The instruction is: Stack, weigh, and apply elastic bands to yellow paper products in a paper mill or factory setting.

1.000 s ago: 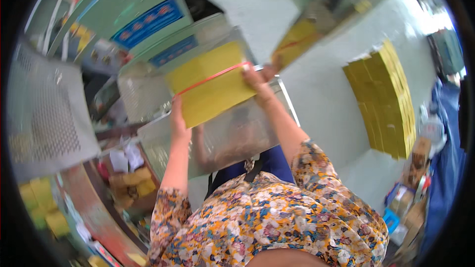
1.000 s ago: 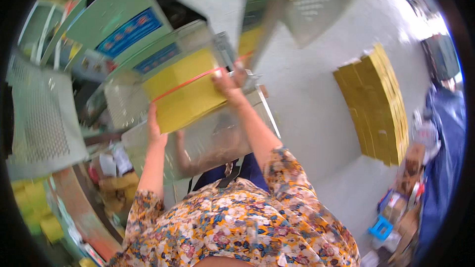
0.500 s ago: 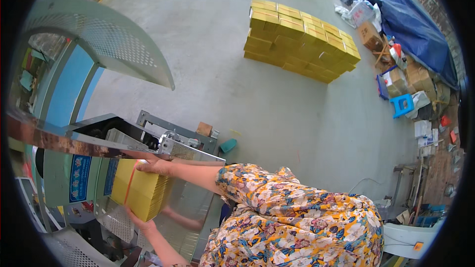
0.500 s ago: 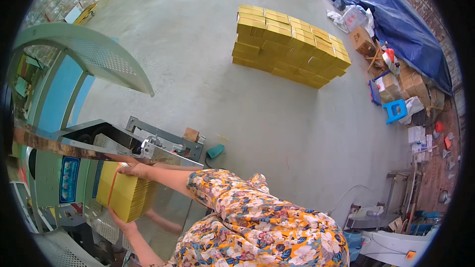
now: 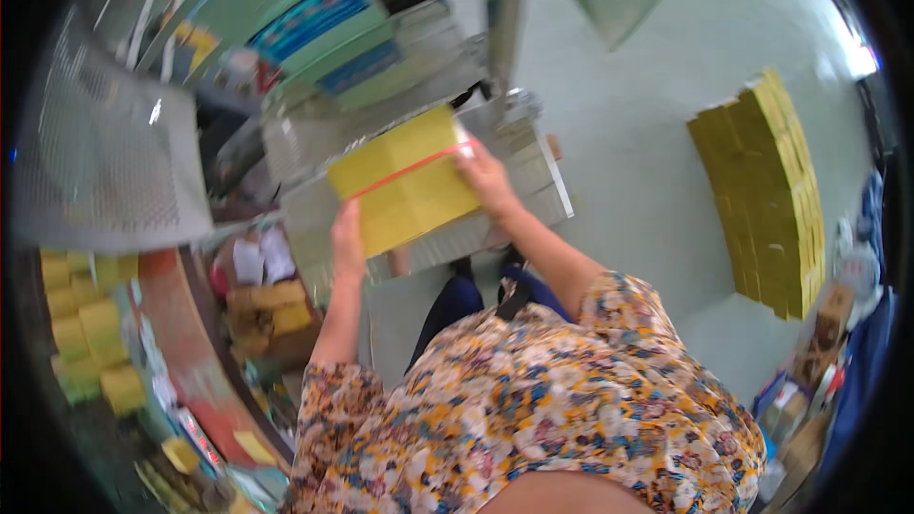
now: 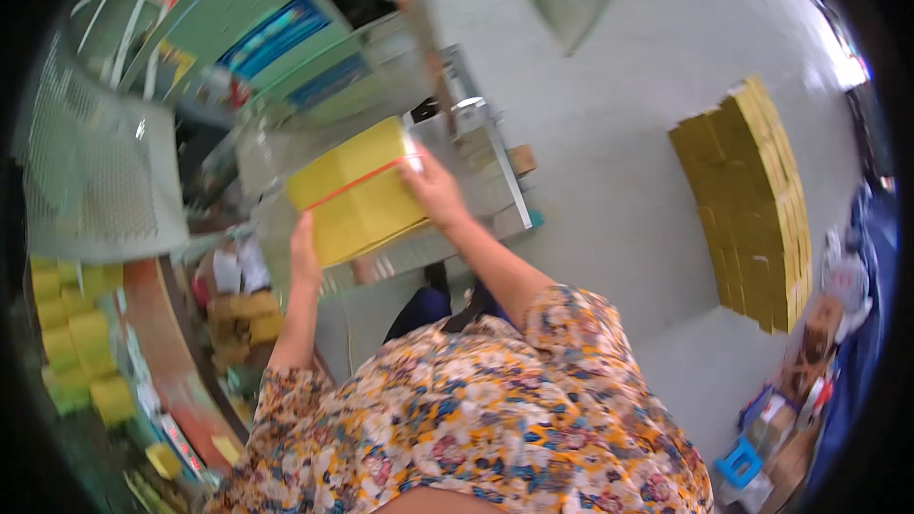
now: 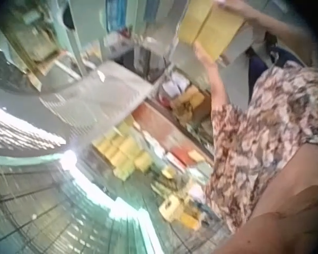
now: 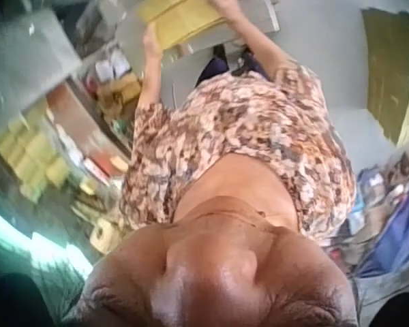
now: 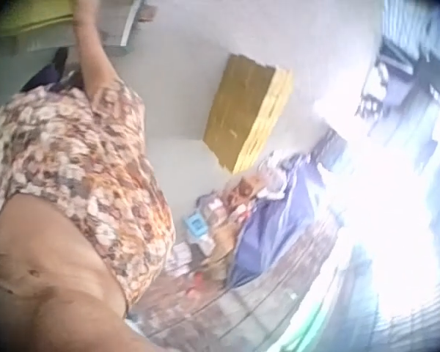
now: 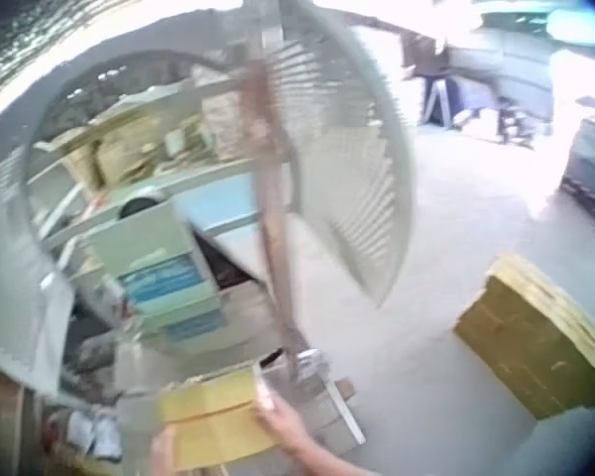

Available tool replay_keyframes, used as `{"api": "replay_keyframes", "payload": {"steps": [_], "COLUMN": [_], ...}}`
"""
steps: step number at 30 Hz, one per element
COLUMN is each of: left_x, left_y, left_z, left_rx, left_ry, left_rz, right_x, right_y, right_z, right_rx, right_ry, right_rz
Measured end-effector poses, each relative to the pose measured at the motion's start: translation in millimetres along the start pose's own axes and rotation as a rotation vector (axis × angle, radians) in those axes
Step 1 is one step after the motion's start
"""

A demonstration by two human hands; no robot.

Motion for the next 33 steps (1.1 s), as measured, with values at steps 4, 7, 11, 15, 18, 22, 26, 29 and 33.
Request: {"api": "replay_keyframes", "payload": {"steps": [4,7,11,15,18,22,26,29,33], "left_x": [1,-20,-45,-23,-67,-20,50,83,111], "left_y": [29,32,1,-9,-6,33,108,134,167], "left_z": [-25,-51,-59,20,-1,31,73,137,244], "left_rx": [0.041,0.076,0.049,-0.196,-0.412,-0.363,-0.431,-0.531,-0.747], "left_ry": [-0.241,0.167,0.43,0.604,0.471,0.47,0.406,0.349,0.311], "left_rz": [-0.064,-0.235,-0.324,-0.448,-0.165,-0.259,-0.274,-0.275,-0.36], "right_x": [-22,-14,-24,19,53,40,-4,-40,-58], "right_y": [45,49,27,4,6,73,175,242,321], "right_z": [-11,-42,-47,-70,-17,-46,-93,-149,-251], "right_rx": [0.167,0.267,0.256,0.229,0.155,0.303,0.505,0.613,0.785], "right_ry": [0.452,0.49,0.209,0.239,0.575,0.293,-0.086,-0.263,-0.298], "right_rz": [-0.172,-0.013,0.014,0.056,-0.207,0.094,0.177,0.077,-0.174]}}
Point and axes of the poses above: each hand's wrist, its own y-axis away from the middle knuckle, its own z-axis out of the palm, x = y × z, the point moved 6 cm from there along -y, towards the middle knuckle, and after that the axes turned 12 degrees about -y, right-handed, at the moved point
